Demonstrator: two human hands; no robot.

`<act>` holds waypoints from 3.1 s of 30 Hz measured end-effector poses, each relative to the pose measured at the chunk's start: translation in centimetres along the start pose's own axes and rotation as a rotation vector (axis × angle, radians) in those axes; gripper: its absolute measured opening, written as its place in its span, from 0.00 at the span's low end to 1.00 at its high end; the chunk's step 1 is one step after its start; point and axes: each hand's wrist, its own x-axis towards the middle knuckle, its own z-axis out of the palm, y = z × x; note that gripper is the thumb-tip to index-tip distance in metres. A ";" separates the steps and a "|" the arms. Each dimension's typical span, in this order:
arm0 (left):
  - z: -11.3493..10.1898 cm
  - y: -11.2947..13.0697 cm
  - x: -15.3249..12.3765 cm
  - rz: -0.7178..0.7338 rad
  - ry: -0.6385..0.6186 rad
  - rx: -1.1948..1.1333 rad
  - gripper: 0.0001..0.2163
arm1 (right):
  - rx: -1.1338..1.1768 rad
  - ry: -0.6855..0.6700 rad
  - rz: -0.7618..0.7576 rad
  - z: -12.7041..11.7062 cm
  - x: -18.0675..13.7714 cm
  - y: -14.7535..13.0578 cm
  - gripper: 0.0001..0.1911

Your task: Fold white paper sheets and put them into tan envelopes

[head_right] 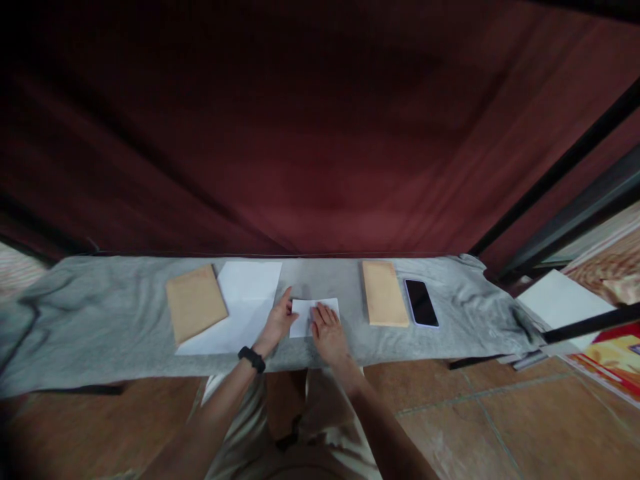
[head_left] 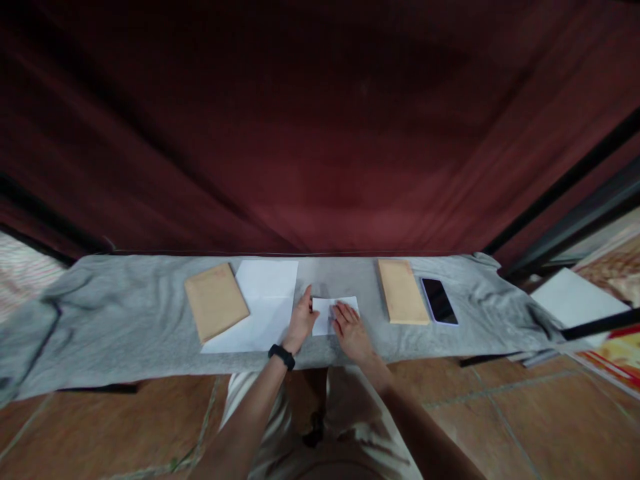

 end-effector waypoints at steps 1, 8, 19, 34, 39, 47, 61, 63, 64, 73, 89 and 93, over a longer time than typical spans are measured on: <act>0.2 0.1 -0.3 0.037 0.046 0.048 0.37 | -0.043 -0.010 0.001 0.3 0.0 -0.1 0.24; 5.1 2.6 -4.5 0.281 0.070 0.434 0.24 | -0.223 -0.069 -0.025 1.0 -0.8 0.4 0.28; 5.7 1.6 -6.5 0.297 0.064 0.630 0.27 | -0.269 -0.058 -0.012 0.9 -1.2 0.9 0.29; 4.9 0.9 -7.4 0.224 0.143 0.715 0.27 | -0.298 0.091 0.055 0.0 -2.8 3.4 0.27; 4.8 1.1 -7.3 0.213 0.123 0.742 0.27 | -0.259 0.065 0.087 -0.3 -1.8 3.0 0.26; 4.7 0.9 -7.3 0.209 0.107 0.734 0.26 | -0.186 -0.036 -0.041 0.9 0.0 0.7 0.25; 3.6 0.7 -8.1 0.208 0.118 0.764 0.26 | -0.282 0.100 0.048 0.0 -1.8 3.8 0.28; 3.7 1.0 -8.0 0.222 0.109 0.772 0.26 | -0.271 0.116 0.082 -0.2 -2.1 3.9 0.27; 3.8 1.2 -7.9 0.245 0.093 0.771 0.26 | -0.262 0.125 0.103 -0.3 -2.2 3.9 0.27; 6.0 3.5 -7.8 0.297 -0.008 0.778 0.24 | -0.143 0.085 0.319 -0.8 -0.7 3.8 0.22; 5.1 5.4 -7.8 0.279 -0.045 0.783 0.27 | 0.402 0.037 0.453 -3.5 0.7 3.9 0.15; 4.7 6.2 -7.9 0.293 -0.008 0.745 0.25 | 0.484 0.051 0.441 -4.7 1.1 2.7 0.15</act>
